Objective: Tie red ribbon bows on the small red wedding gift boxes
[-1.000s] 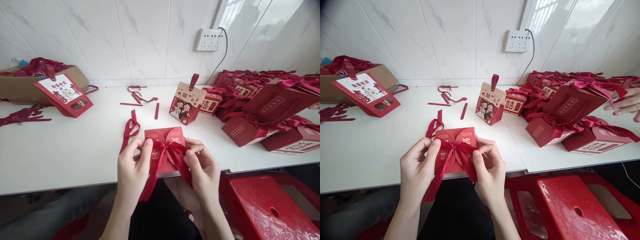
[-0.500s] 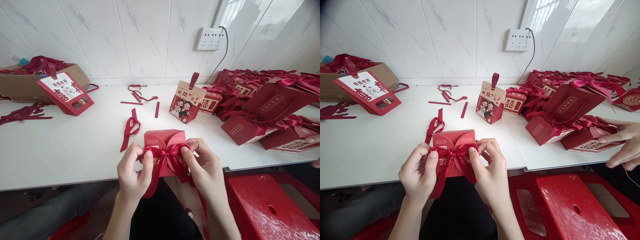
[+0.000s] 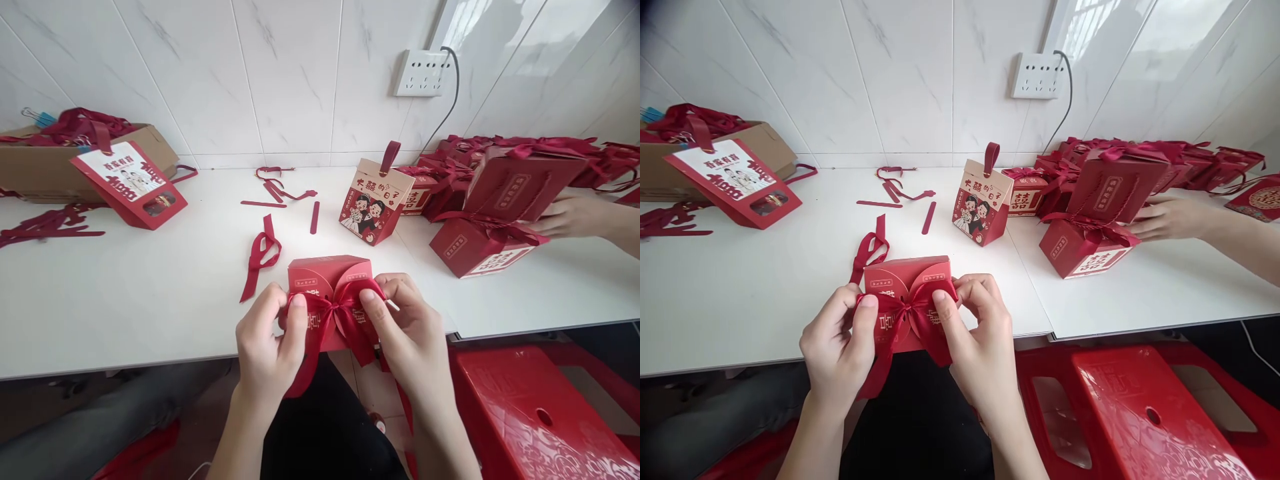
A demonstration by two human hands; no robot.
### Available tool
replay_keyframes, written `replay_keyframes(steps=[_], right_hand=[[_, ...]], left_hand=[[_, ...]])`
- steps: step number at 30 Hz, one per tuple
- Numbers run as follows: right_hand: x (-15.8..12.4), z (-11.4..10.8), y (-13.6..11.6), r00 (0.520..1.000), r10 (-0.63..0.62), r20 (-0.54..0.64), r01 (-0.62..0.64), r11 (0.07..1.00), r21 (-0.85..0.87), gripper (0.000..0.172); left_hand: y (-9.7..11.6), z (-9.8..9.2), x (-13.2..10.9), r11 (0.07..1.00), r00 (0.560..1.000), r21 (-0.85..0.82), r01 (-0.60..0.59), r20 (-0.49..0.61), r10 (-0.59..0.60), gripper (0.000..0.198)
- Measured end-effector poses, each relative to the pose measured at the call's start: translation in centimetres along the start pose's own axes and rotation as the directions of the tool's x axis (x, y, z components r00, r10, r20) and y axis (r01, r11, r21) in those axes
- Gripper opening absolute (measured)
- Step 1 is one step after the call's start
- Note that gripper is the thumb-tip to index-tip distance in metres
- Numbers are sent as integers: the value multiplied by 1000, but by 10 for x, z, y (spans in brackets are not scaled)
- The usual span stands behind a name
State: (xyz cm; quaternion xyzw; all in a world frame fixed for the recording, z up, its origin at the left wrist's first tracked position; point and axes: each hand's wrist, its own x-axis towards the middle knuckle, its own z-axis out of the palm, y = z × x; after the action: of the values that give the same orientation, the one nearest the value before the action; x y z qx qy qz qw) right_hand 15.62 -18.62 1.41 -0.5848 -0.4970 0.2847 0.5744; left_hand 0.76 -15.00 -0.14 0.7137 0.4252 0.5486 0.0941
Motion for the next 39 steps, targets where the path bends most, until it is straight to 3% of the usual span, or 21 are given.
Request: replay_keyframes(steps=[11,15,21,27,34,39], right_hand=[[-2,-4,1,993,-119,14,120,992,-26,18],[-1,-5,-1,990,-134,33,135,991,-23,28],[3,-1,-3,999,-45,10,46,992,-116,31],[0,3,1,991,-124,-39,122,991,-62,24],[0,5,6,998,-41,-54,42,999,22,31],[5,2,13,999,15,-49,-12,999,47,36]], left_hand=[[1,-1,2,999,999,18,42,7,-42,29],[-2,-1,1,1000,1000,16,9,9,-9,29],[-4,-2,-1,999,999,12,-30,10,30,28],[2,-2,2,994,995,-39,97,14,-97,32],[6,0,2,954,961,-115,275,1,-277,33],[10,4,1,932,942,-148,331,-11,-337,34]])
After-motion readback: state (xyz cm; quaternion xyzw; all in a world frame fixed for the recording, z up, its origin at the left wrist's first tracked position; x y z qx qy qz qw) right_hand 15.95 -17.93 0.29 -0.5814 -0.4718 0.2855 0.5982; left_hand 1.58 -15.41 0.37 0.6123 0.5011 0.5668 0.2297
